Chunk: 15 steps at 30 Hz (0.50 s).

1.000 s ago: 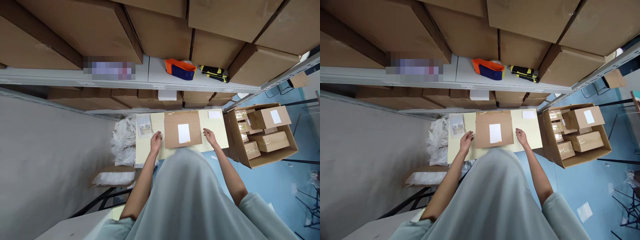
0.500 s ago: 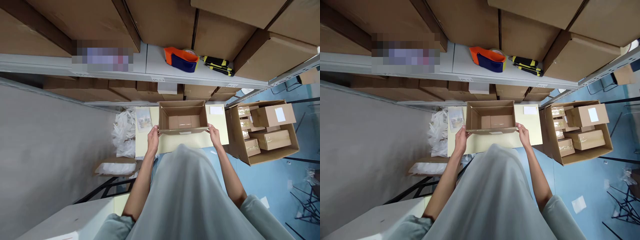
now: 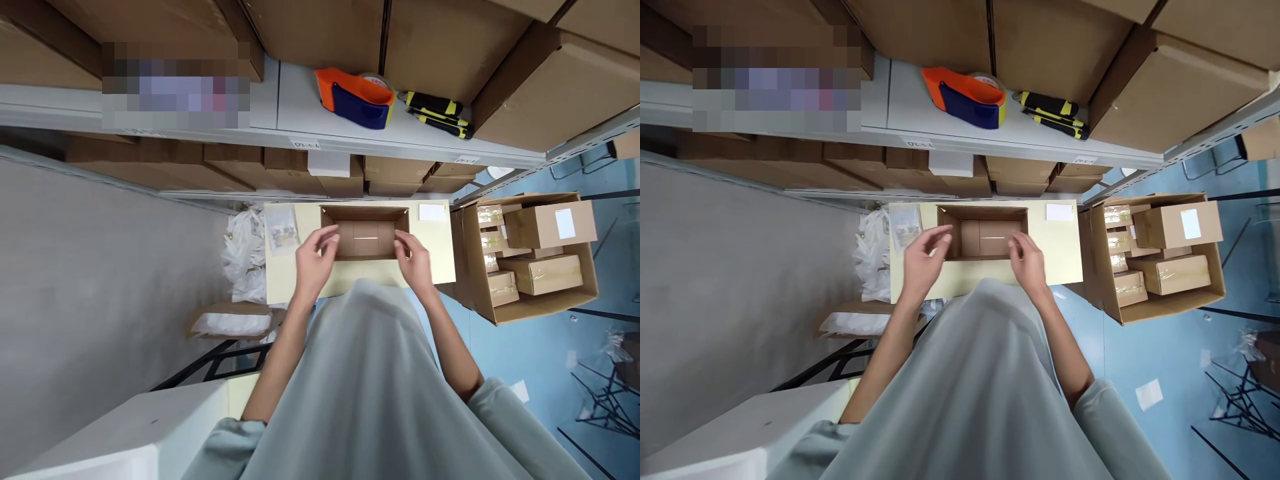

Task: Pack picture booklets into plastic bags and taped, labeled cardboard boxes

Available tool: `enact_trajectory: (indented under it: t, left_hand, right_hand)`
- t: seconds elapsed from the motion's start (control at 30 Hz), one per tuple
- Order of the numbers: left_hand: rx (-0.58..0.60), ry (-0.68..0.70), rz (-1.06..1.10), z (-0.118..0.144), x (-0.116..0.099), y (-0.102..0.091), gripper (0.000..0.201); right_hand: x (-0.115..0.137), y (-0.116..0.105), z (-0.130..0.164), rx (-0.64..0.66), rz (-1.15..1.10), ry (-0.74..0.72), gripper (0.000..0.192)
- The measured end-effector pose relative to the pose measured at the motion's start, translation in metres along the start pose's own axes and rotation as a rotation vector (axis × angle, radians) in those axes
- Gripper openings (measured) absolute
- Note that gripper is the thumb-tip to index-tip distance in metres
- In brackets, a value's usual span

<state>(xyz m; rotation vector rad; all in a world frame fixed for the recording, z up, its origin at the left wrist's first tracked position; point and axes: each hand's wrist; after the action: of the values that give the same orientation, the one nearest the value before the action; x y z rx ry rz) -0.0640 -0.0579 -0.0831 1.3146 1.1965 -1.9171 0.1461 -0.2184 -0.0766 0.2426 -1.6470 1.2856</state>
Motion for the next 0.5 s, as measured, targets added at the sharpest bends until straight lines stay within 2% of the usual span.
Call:
enact_trajectory:
  t: [0.07,0.1,0.23,0.3,0.4,0.5]
  left_hand:
    - [0.103,0.033,-0.142,-0.004,-0.005,0.012,0.05]
    - [0.118,0.04,-0.223,-0.006,-0.001,0.016,0.055]
    - [0.053,0.016,-0.38,-0.001,0.036,0.015,0.083]
    - [0.035,-0.074,-0.363,0.002,0.054,0.01,0.096]
    - [0.047,-0.295,-0.254,-0.002,0.072,0.01,0.112]
    - [0.091,-0.385,-0.105,-0.014,0.082,0.018,0.115]
  right_hand:
    - [0.005,0.008,-0.008,0.122,0.098,-0.023,0.049]
    - [0.002,0.01,-0.011,0.137,0.149,-0.021,0.051]
    - [-0.033,0.007,-0.009,0.062,0.248,0.053,0.065]
    - [-0.052,0.005,-0.004,0.068,0.25,0.131,0.077]
    - [-0.073,0.009,-0.002,0.128,0.21,0.244,0.093]
    - [-0.081,0.017,-0.012,0.19,0.132,0.304,0.091]
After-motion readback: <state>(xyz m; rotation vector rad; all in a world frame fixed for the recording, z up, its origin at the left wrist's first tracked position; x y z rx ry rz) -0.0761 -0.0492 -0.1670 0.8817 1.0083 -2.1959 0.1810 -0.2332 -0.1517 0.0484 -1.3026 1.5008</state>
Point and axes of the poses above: each hand's wrist, its own z-axis away from the middle knuckle, its own y-axis out of the palm, x = y × z, and after that the axes turned 1 degree about x, right-handed
